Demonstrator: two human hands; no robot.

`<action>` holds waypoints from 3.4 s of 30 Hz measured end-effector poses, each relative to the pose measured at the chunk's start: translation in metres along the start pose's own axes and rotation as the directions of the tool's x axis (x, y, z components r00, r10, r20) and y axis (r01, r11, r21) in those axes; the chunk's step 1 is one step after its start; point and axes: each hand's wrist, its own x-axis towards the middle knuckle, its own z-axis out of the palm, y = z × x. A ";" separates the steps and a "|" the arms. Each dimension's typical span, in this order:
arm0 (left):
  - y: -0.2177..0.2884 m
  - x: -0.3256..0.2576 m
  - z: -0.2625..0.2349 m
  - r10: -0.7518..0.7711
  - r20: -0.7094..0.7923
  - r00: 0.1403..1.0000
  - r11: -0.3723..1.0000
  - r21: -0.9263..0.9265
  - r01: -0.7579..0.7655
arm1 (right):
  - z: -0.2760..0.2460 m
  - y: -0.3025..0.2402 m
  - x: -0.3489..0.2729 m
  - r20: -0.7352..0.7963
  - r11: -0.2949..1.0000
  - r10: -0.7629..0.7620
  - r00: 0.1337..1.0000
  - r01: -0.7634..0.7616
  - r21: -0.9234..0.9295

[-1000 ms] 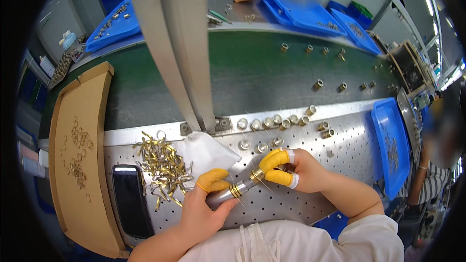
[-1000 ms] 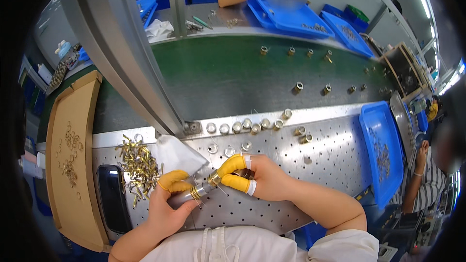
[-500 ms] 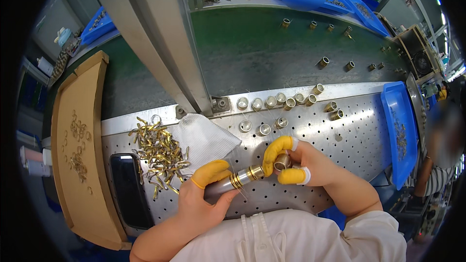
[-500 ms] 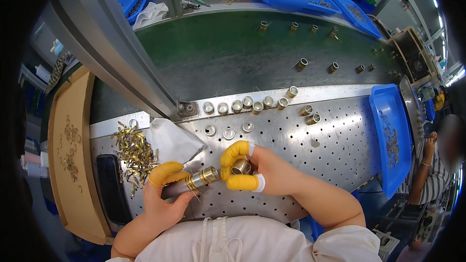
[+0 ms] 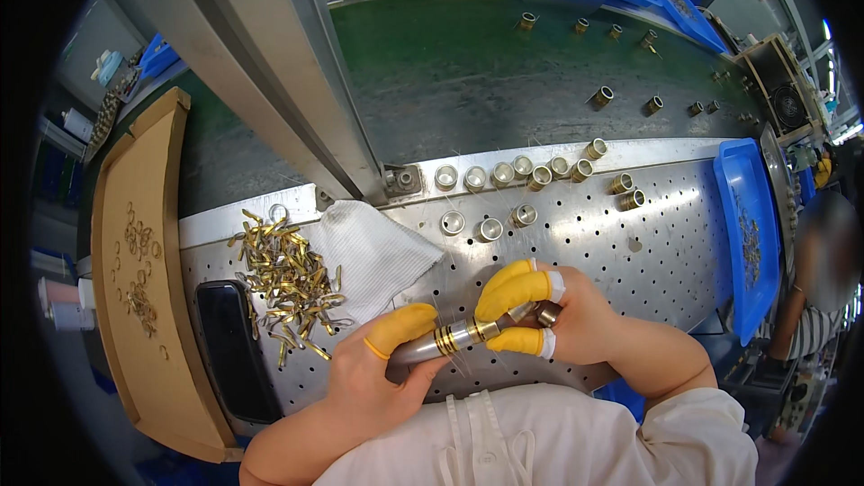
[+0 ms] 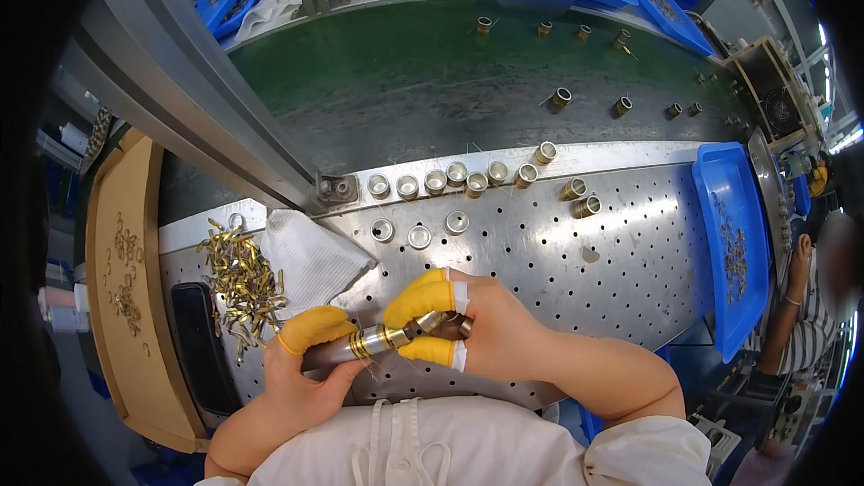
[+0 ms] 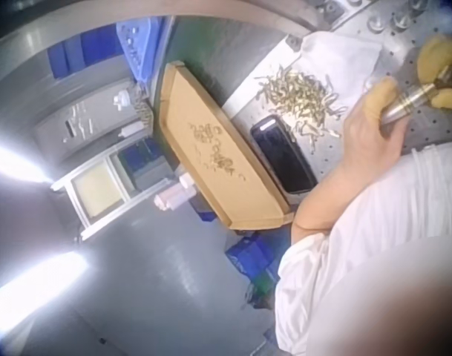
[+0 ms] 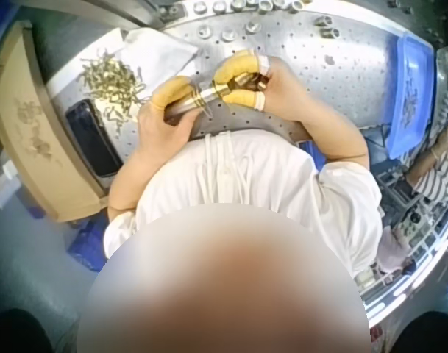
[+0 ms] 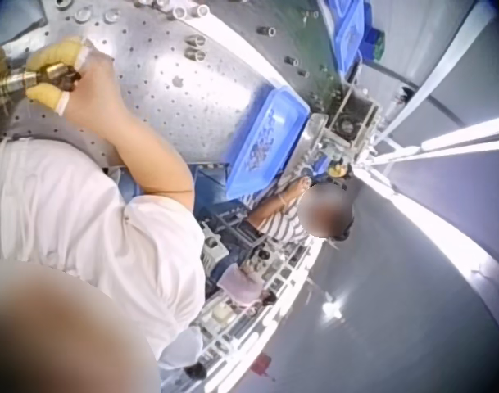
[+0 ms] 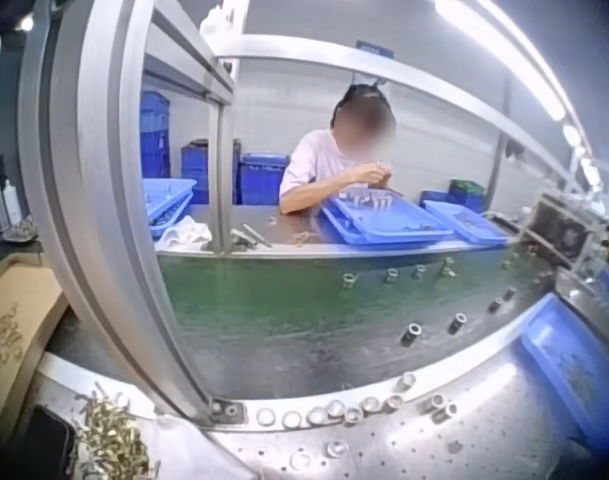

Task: The person uses a handheld metal tool to press small brass components into cylindrical metal casings. They pick up a casing, insert the brass piece, and apply pressure with the tool to secure it. The finished parts are placed on a perforated metal tray, while raw materials are kept in a cardboard box and a blue bin.

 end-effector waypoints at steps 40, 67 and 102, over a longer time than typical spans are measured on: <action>0.003 0.008 0.000 0.174 0.153 0.973 0.981 0.060 -0.185 | 0.000 -0.007 -0.004 -0.006 0.959 0.219 0.976 -0.214 0.185; 0.005 0.005 -0.002 0.199 0.176 0.964 0.966 0.129 -0.223 | 0.001 -0.007 -0.004 0.002 0.957 0.225 0.974 -0.222 0.189; 0.002 0.004 -0.001 0.153 0.065 0.986 0.988 0.002 -0.153 | -0.003 -0.003 -0.004 0.067 0.981 0.187 0.980 -0.190 0.029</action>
